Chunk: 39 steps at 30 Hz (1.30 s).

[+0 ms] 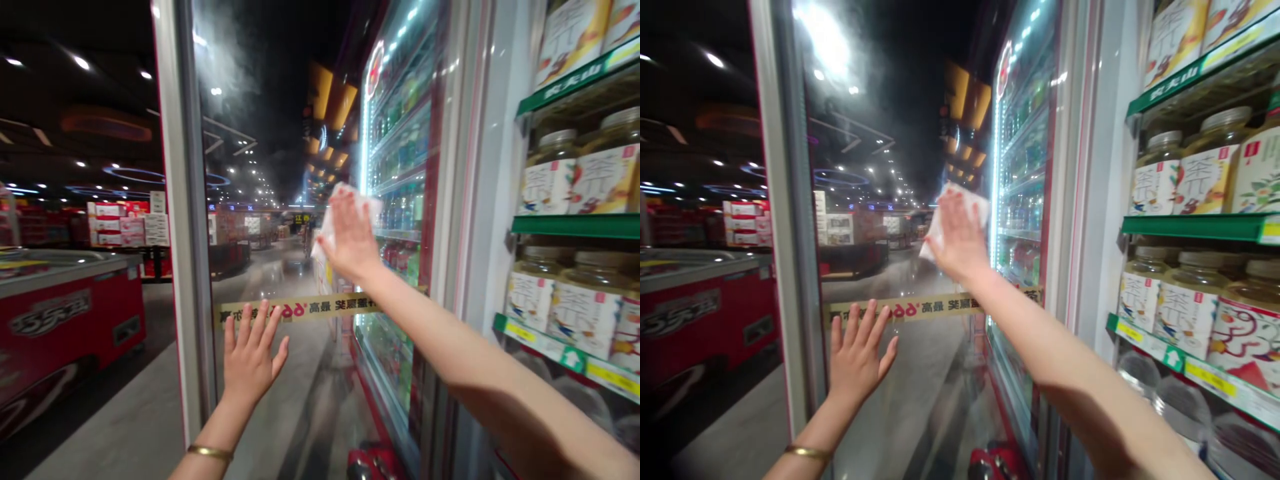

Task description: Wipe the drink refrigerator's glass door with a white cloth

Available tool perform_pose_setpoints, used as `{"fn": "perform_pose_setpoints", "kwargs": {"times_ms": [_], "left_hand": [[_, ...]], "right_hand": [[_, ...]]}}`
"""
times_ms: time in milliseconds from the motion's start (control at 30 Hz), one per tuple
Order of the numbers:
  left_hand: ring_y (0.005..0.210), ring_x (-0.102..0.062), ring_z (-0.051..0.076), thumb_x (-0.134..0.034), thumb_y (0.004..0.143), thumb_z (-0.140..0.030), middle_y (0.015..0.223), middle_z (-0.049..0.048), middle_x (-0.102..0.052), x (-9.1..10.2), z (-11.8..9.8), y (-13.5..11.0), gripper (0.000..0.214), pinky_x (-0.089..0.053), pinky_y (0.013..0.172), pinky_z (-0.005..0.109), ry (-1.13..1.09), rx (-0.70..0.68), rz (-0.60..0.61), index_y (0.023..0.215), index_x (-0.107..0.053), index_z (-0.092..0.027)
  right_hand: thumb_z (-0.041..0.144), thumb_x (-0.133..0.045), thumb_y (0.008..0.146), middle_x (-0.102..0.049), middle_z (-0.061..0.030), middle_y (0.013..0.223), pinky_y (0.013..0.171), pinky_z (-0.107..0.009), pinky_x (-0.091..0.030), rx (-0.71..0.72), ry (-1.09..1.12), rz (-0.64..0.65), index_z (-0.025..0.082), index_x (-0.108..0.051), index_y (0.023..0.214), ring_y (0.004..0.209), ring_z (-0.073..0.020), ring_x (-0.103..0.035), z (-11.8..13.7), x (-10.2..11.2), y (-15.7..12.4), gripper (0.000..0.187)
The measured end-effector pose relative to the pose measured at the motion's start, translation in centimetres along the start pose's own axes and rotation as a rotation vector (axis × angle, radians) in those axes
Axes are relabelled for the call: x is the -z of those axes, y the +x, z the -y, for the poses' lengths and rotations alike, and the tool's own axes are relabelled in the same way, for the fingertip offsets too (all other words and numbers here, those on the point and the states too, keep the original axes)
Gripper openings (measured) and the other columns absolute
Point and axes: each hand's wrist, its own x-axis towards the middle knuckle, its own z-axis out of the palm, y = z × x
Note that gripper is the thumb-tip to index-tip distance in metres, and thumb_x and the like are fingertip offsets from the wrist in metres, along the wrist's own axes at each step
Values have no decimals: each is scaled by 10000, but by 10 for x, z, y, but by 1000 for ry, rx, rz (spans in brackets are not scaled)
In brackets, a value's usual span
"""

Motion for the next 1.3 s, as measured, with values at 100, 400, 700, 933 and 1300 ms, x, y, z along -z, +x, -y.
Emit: {"fn": "perform_pose_setpoints", "kwargs": {"times_ms": [100,400,700,933,1300], "left_hand": [[1737,-153,235,-690,1023,-457,1768,55,-384,0,1,0,834,-65,1444,506,5,-11,-2,1751,-311,-308],[1743,-114,245,-714,1004,-443,1782,67,-359,-3,5,-2,891,-46,1446,512,42,-20,34,1763,-272,-298],[1745,-124,263,-748,983,-380,1799,92,-333,-4,8,-3,908,-63,1441,528,36,-42,32,1761,-290,-285],[1741,-183,251,-779,955,-343,1783,63,-405,0,0,14,899,-54,1433,537,-56,-19,-14,1740,-341,-357],[1746,20,316,-682,1019,-395,1863,15,-139,-9,-6,33,850,87,1417,640,-66,-5,130,1758,-261,-403]], "right_hand": [[574,-432,1114,-304,-76,1841,1427,-539,-90,521,73,115,182,-287,1758,1745,-238,-106,36,-8,-37,768],[595,-283,1126,-2,-328,1834,1319,-777,-69,-501,-42,-19,-36,-60,1746,1728,-440,59,-29,2,30,912],[555,-466,1109,-255,-66,1858,1395,-666,-127,92,11,105,289,-245,1770,1748,-296,-83,-9,1,-91,746],[459,-436,1114,-156,-181,1866,1357,-755,-169,-463,-33,16,162,-132,1792,1748,-371,11,55,-14,-187,800],[386,-373,1083,-83,-306,1836,1238,-844,-328,-966,-133,-73,83,10,1789,1698,-540,-154,101,-27,-311,858]]}}
